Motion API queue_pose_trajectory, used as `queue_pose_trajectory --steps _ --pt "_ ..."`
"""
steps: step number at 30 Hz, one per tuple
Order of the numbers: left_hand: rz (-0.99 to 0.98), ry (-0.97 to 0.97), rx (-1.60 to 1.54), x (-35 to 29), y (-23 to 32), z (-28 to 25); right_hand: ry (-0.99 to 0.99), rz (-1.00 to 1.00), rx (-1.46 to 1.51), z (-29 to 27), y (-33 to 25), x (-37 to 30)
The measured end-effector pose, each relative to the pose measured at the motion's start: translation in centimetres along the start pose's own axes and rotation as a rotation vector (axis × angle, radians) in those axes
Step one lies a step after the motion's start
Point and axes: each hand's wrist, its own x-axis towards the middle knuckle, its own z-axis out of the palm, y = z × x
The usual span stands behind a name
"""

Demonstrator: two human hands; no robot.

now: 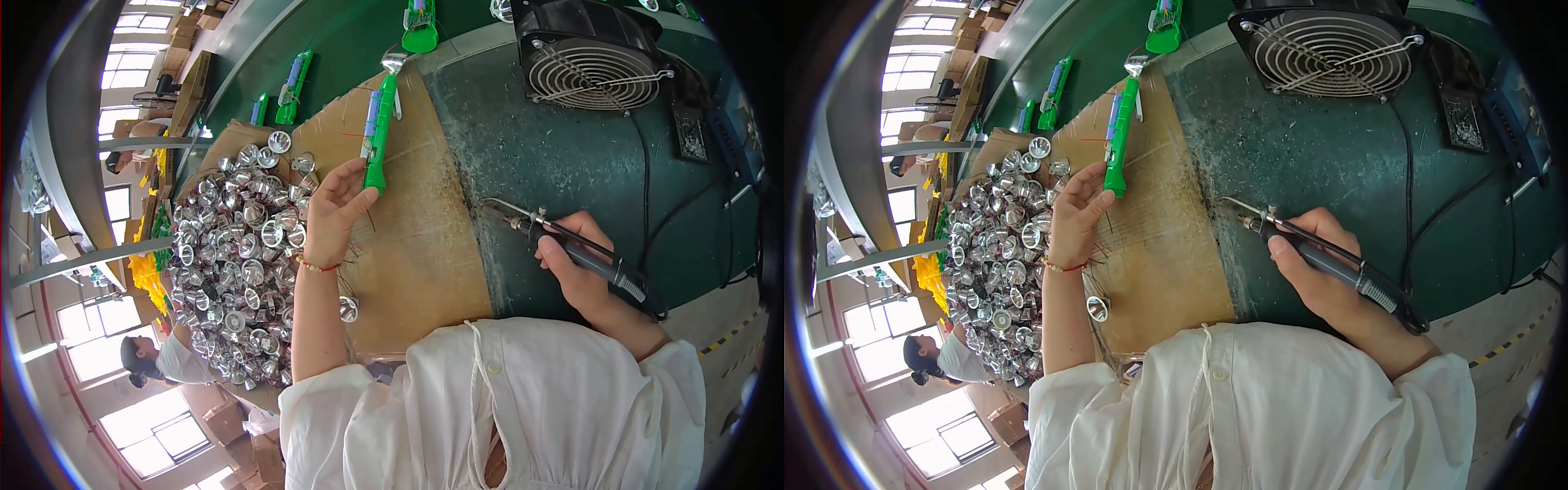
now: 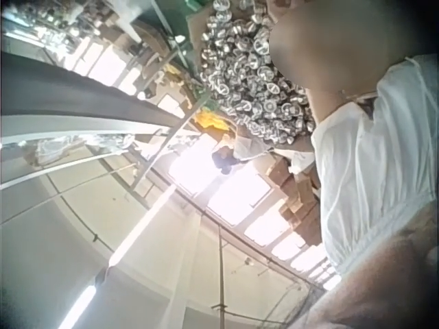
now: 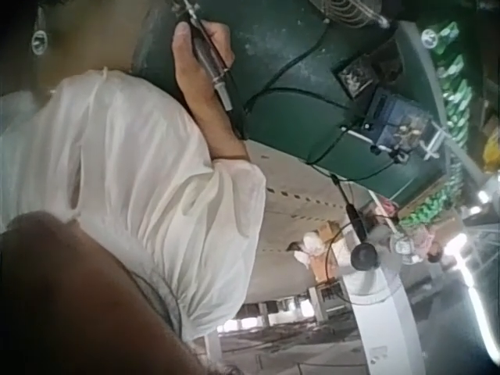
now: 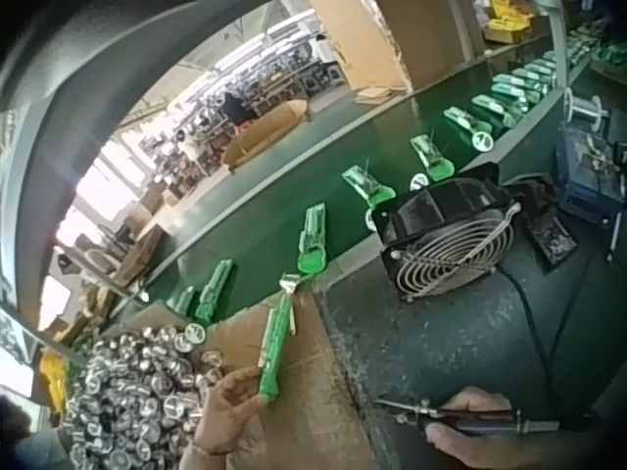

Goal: Soldering wires to a circuit board for LED light assembly on a factory floor.

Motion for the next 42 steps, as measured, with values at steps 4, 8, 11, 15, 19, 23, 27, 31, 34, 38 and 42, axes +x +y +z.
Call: queue_pose_trajectory --steps 4,8,11,15,19,23,27,31,34,38,42 --pt "0.009 0.031 -0.004 -0.5 -0.2 0.7 -0.043 -0.018 -0.043 -0.4 -0.1 -0.1" --pt "0.028 0.047 0.000 -1.4 -0.1 1.1 -0.028 0.001 0.006 -0.2 -0.2 -0.1" --pt "0.191 0.118 0.569 -3.4 -0.7 2.1 0.006 0.041 0.044 -0.1 -0.3 -0.1" --pt "0.362 0.227 0.989 -8.4 -0.8 7.1 0.031 0.051 0.062 0.0 -0.8 -0.1" --pt "0.284 0.512 0.867 -11.9 -1.7 5.8 0.013 0.025 0.030 0.2 -0.5 -0.2" --pt "0.049 0.763 1.167 -13.5 -2.6 -0.1 0.037 -0.005 0.001 0.3 -0.3 -0.3" --pt "-0.063 0.666 1.216 -14.0 -4.5 -0.9 0.050 -0.064 -0.021 0.5 -0.2 -0.3" --pt "0.027 0.621 0.814 -14.0 -4.7 0.6 0.065 -0.102 -0.037 0.6 0.2 -0.4" --pt "-0.098 0.677 0.521 -14.3 -4.2 0.8 0.067 -0.104 -0.033 0.5 -0.1 -0.9" --pt "0.048 0.718 0.259 -15.1 -4.4 0.1 0.015 -0.111 -0.026 0.8 -0.9 -1.6" --pt "0.154 0.797 0.364 -15.3 -3.7 0.4 -0.088 -0.120 -0.045 1.6 -2.1 -2.2"
